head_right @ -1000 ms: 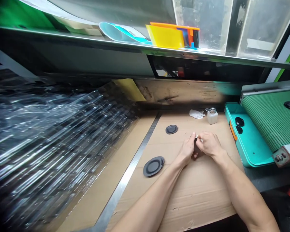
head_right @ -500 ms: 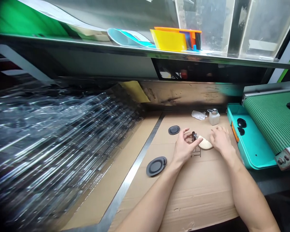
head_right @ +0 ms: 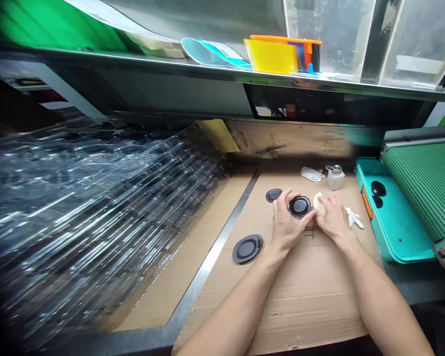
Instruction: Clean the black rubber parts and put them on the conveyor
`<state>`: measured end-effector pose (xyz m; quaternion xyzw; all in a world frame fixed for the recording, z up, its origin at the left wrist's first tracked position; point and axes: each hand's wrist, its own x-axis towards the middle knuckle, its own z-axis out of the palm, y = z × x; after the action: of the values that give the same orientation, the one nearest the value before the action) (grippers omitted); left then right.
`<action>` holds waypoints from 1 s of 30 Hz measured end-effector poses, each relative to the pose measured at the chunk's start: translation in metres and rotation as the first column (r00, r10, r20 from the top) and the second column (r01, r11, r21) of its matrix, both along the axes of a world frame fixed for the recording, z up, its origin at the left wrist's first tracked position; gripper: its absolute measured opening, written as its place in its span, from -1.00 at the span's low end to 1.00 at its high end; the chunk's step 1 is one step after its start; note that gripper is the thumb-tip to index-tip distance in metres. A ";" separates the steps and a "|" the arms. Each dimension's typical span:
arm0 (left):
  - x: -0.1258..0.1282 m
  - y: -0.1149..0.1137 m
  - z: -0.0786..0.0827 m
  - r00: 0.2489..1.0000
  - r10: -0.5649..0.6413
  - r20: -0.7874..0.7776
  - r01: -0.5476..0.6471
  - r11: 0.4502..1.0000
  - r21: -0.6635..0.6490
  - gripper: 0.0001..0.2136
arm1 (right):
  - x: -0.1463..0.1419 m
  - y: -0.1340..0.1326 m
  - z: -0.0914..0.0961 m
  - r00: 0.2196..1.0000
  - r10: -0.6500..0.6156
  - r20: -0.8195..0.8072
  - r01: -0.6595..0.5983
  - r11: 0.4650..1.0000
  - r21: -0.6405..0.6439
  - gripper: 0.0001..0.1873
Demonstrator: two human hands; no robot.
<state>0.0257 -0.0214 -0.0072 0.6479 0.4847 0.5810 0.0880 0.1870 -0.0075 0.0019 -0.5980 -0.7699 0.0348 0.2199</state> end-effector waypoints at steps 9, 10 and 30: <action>-0.009 0.002 0.004 0.993 -0.044 -0.110 0.001 0.933 -0.361 -0.65 | 0.001 -0.001 -0.002 0.996 0.035 0.080 -0.028 0.996 -0.079 -0.62; -0.011 0.003 0.003 0.981 -0.052 -0.186 -0.034 0.902 -0.431 -0.59 | 0.001 0.000 -0.002 0.996 0.031 0.085 -0.023 0.996 -0.085 -0.61; -0.045 -0.050 0.019 0.889 -0.286 -0.358 0.101 0.885 -0.455 -0.45 | 0.005 0.005 -0.008 0.997 0.033 0.069 -0.027 0.996 -0.090 -0.61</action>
<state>-0.0193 -0.0715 0.0121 0.7674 0.5379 0.2984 0.1806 0.1915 -0.0030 -0.0057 -0.5964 -0.7839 0.0514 0.1651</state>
